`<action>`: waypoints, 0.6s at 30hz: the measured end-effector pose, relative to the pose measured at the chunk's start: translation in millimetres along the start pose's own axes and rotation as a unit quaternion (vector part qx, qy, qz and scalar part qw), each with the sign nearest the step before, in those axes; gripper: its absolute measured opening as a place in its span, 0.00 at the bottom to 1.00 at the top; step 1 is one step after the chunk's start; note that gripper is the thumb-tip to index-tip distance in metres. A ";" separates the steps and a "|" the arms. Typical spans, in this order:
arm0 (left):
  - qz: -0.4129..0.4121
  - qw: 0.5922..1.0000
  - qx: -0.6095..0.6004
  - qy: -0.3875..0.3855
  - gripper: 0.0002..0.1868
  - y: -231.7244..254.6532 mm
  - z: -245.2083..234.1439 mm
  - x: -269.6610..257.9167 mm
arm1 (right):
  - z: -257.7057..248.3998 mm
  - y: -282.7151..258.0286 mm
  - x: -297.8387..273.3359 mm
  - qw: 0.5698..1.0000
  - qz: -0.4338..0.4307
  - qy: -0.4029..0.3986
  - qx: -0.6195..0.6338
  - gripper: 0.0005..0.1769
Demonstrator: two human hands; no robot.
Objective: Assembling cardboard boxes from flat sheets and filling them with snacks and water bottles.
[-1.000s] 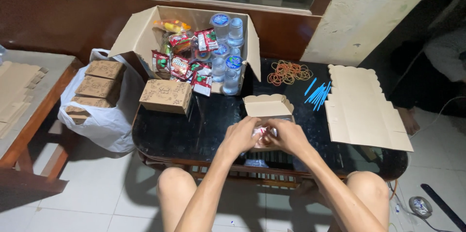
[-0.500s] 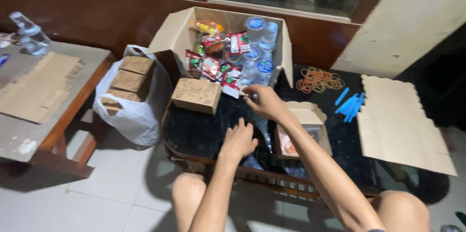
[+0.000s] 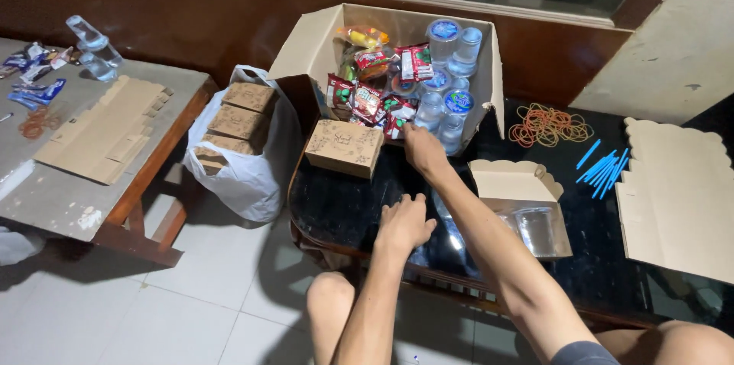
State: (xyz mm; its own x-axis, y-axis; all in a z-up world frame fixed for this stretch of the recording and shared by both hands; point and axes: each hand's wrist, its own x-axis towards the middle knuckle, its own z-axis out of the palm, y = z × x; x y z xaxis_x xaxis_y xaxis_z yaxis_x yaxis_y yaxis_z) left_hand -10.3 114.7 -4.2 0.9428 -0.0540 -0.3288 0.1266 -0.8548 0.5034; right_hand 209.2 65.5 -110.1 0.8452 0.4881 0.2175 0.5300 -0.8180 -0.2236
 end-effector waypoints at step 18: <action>0.116 0.911 -0.372 0.136 0.20 67.5 4.7 2.2 | -218.8 37.5 -237.7 0.794 0.199 -0.059 0.571 0.17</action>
State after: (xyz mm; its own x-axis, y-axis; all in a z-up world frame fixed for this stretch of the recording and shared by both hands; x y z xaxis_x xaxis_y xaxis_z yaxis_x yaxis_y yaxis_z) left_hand -1.1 54.4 25.3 0.9995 0.0276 0.0149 -0.0076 -0.2450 0.9695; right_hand 13.0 -147.7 37.7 0.9264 0.3398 -0.1620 -0.1212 -0.1384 -0.9829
